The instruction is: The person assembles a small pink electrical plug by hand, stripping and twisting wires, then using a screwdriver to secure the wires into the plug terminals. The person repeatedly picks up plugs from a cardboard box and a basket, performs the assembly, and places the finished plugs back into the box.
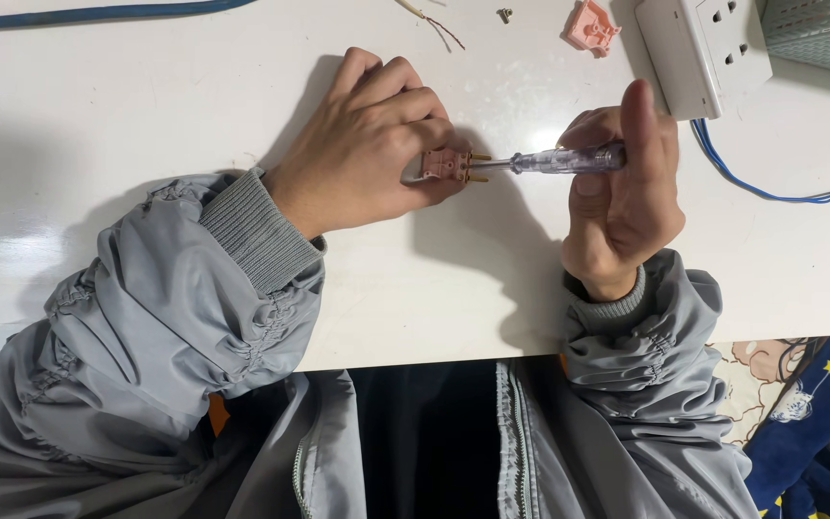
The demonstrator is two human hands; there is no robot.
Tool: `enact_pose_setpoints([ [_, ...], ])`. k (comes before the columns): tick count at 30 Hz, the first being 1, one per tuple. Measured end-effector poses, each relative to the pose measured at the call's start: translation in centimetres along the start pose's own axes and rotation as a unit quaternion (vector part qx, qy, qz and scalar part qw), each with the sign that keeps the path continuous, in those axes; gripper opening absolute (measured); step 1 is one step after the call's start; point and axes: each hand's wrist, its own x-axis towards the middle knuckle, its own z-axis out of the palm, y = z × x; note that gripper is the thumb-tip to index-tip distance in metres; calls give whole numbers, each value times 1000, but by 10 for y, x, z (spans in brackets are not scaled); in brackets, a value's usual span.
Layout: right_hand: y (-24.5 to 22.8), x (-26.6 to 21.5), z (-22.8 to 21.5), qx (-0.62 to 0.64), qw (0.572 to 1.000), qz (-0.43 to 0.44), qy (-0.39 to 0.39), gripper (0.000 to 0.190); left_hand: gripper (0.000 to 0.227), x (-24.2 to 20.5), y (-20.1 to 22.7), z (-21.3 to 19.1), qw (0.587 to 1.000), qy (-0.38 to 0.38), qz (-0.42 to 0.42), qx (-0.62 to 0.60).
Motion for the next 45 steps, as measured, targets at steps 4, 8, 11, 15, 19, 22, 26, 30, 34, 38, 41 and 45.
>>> enact_pose_setpoints([
  [4,5,7,-5,-54,996,-63,-31,46,51,1,2,-4,1000,6,1,-19],
  [8,1,2,-10,-25,998,-31,-47,54,50,0,0,-2,1000,7,10,-1],
  [11,3,6,-10,-18,997,-53,-60,56,50,0,0,-2,1000,1,9,10],
  [15,5,6,-10,-29,998,-52,-37,45,51,0,1,-4,1000,2,10,22],
  [19,3,4,-12,-12,1000,-18,-20,46,62,-4,-1,-3,1000,12,4,26],
  [22,11,-2,-17,19,999,-19,-36,55,61,-2,2,-12,1000,2,-5,-6],
  [26,1,5,-17,3,999,-19,-45,54,35,-2,4,-14,1000,10,-9,1],
  [30,-9,9,-18,6,998,-9,-68,47,33,-2,3,-12,1000,26,4,12],
  [34,-7,4,-21,95,992,42,-71,55,33,-2,3,-11,1000,17,0,4],
  [38,7,4,-20,115,988,71,80,49,22,0,5,-13,999,35,11,-8],
  [41,16,13,-27,108,978,94,151,49,25,1,6,-15,999,37,-17,-20],
  [45,22,19,-27,130,963,124,202,45,13,6,10,-20,996,83,17,11],
])
